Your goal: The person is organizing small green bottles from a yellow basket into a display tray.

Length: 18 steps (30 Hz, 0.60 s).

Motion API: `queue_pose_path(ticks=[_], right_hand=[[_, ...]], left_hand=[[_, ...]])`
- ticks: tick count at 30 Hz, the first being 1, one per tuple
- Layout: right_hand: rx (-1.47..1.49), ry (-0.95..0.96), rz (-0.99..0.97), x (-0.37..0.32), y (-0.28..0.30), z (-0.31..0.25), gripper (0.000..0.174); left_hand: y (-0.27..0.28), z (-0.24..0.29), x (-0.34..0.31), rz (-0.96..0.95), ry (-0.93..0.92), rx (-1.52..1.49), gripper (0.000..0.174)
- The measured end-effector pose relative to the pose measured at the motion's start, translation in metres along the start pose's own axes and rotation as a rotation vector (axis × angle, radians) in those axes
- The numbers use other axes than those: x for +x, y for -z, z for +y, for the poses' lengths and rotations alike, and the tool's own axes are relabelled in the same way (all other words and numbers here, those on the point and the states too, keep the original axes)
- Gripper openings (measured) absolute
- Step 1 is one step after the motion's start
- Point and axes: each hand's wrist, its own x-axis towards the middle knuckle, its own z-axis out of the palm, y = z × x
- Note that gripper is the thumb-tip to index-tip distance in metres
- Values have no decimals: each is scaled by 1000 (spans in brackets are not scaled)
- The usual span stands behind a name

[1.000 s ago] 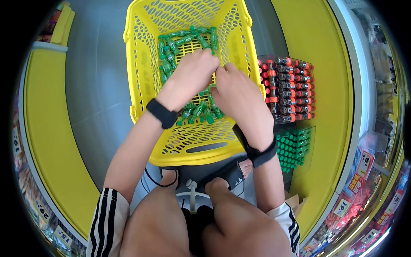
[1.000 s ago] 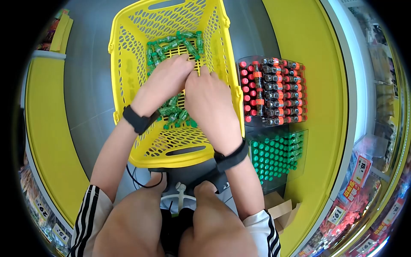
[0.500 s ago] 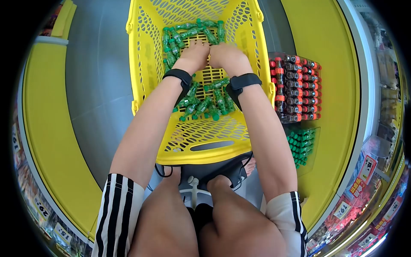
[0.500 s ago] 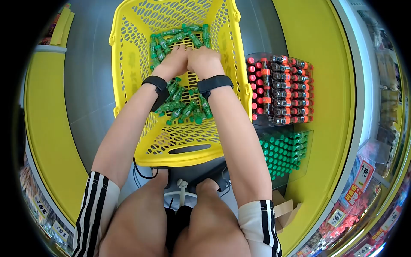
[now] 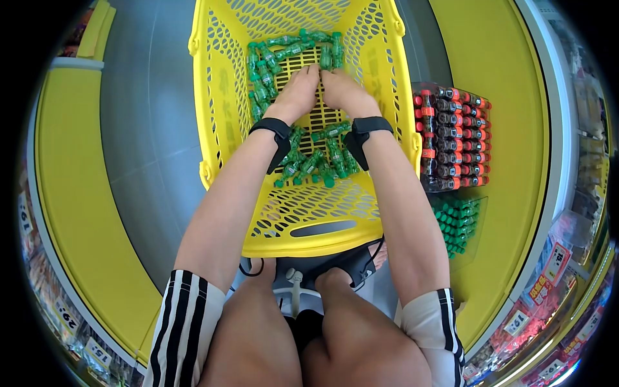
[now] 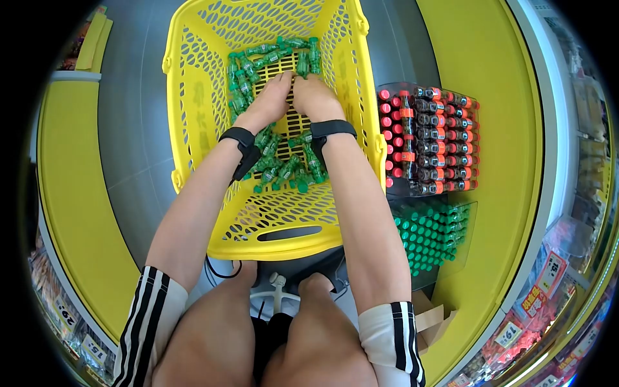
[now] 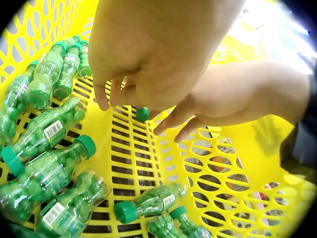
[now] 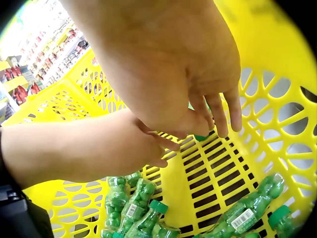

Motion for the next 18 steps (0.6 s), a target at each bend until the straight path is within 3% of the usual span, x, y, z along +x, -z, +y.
queue_pose_path(ticks=[3, 6, 10, 12, 13, 15, 18], right_hand=[[79, 14, -133, -6, 6, -9, 44], [266, 90, -96, 3, -5, -5, 46], [336, 15, -104, -6, 10, -7, 49], [187, -138, 96, -1, 2, -9, 41], [186, -139, 95, -1, -3, -8, 41], [110, -119, 225, -1, -12, -5, 41], [28, -92, 201, -9, -19, 2, 36]], left_hand=[[1, -3, 3, -47, 49, -40, 50], [2, 0, 3, -43, 190, -41, 53], [0, 3, -6, -12, 178, 14, 58], [-2, 3, -8, 13, 147, 154, 57], [-3, 2, -8, 13, 147, 152, 57], [-6, 0, -11, 98, 116, 135, 39], [-4, -1, -14, 46, 85, 208, 31]])
